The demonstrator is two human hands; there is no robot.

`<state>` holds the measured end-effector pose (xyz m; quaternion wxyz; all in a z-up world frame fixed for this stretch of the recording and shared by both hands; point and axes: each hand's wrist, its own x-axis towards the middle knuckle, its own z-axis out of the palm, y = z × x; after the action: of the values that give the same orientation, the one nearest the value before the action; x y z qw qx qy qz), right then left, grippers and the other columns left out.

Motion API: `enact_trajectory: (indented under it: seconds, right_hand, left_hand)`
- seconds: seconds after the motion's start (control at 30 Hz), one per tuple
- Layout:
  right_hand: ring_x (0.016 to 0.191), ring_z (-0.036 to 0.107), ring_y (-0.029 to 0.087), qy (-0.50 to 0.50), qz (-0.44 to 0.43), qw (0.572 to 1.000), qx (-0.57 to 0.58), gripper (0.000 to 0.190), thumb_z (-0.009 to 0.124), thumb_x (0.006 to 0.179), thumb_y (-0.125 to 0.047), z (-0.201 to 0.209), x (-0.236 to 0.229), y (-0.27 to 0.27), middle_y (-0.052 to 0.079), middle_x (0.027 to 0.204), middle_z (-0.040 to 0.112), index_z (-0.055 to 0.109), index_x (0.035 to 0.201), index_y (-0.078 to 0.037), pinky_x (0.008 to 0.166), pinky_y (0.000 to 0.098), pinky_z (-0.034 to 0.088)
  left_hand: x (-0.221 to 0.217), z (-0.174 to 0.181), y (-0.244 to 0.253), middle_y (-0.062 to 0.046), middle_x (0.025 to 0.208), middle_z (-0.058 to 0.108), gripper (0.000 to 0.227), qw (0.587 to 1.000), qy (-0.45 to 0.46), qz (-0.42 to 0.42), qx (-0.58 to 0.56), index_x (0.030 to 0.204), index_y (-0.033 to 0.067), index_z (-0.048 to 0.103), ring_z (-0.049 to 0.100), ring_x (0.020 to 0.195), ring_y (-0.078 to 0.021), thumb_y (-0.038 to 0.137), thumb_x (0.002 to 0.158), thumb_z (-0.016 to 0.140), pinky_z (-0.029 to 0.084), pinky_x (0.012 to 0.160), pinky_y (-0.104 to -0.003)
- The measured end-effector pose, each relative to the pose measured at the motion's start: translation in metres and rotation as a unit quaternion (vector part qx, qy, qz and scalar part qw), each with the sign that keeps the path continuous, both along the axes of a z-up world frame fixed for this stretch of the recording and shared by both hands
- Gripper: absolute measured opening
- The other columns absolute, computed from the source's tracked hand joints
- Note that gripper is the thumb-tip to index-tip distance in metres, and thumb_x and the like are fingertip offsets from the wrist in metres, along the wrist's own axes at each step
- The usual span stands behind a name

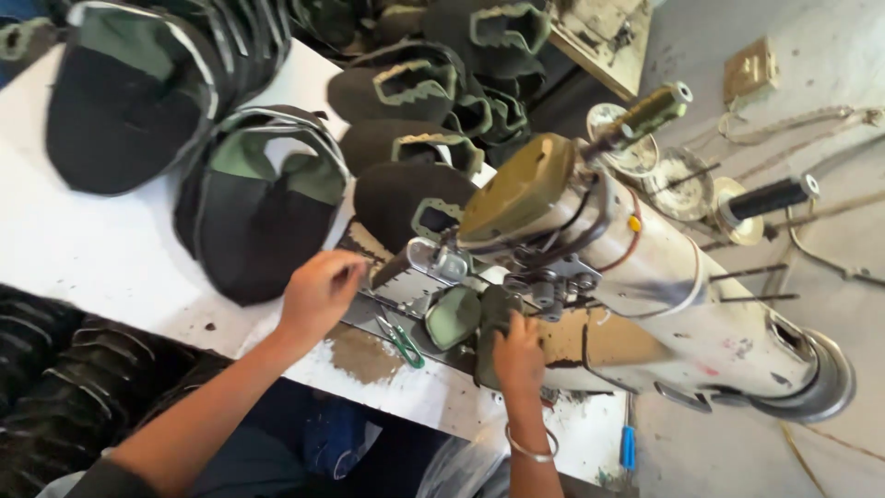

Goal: The recorder is stitching various components of footwear using an industrial sewing machine.

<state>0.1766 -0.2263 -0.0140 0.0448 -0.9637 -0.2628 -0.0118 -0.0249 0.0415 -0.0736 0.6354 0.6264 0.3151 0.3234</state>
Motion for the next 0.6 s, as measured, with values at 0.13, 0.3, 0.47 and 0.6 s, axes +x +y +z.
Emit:
enact_trajectory:
  seconds: [0.13, 0.3, 0.47, 0.6]
  right_hand:
    - [0.107, 0.066, 0.038, -0.102, 0.124, 0.983, 0.087, 0.033, 0.077, 0.090, -0.017, 0.007, -0.011, -0.046, 0.010, 0.116, 0.059, 0.067, 0.121, -0.013, 0.088, 0.0461, 0.057]
    - [0.102, 0.065, 0.019, 0.223, -0.012, 0.855, 0.467, 0.048, 0.080, 0.082, 0.000, 0.011, -0.063, -0.090, 0.016, 0.125, 0.058, 0.064, 0.127, -0.001, 0.091, 0.0327, 0.054]
    - [0.115, 0.065, 0.023, 0.267, -0.067, 0.753, 0.598, 0.047, 0.076, 0.082, 0.007, -0.031, -0.096, -0.098, 0.017, 0.127, 0.065, 0.053, 0.123, 0.000, 0.102, 0.0399, 0.051]
    - [0.115, 0.066, 0.033, 0.406, -0.162, 0.609, 0.662, 0.053, 0.070, 0.081, 0.005, -0.051, -0.110, -0.106, 0.019, 0.126, 0.067, 0.057, 0.132, -0.003, 0.102, 0.0524, 0.051]
  left_hand:
    - [-0.076, 0.018, 0.017, -0.012, 0.122, 0.073, 0.034, 0.948, 0.053, 0.105, 0.295, 0.117, 0.0101, 0.070, 0.069, 0.117, -0.0316, 0.035, 0.094, 0.071, 0.055, 0.102, -0.042]
    - [-0.131, -0.007, 0.050, -0.031, 0.139, 0.057, 0.071, 0.797, 0.272, 0.119, 0.526, 0.134, -0.0006, 0.063, 0.053, 0.127, -0.0504, 0.036, 0.075, 0.073, 0.043, 0.103, -0.055]
    - [-0.137, 0.010, 0.071, -0.017, 0.141, 0.063, 0.059, 0.785, 0.322, 0.078, 0.524, 0.137, 0.0119, 0.067, 0.054, 0.132, -0.0359, 0.006, 0.078, 0.070, 0.043, 0.109, -0.047]
    - [-0.156, 0.088, 0.070, -0.008, 0.129, 0.071, 0.055, 0.791, 0.171, 0.109, 0.577, 0.123, 0.0142, 0.069, 0.064, 0.126, -0.0299, -0.005, 0.072, 0.064, 0.048, 0.105, -0.052]
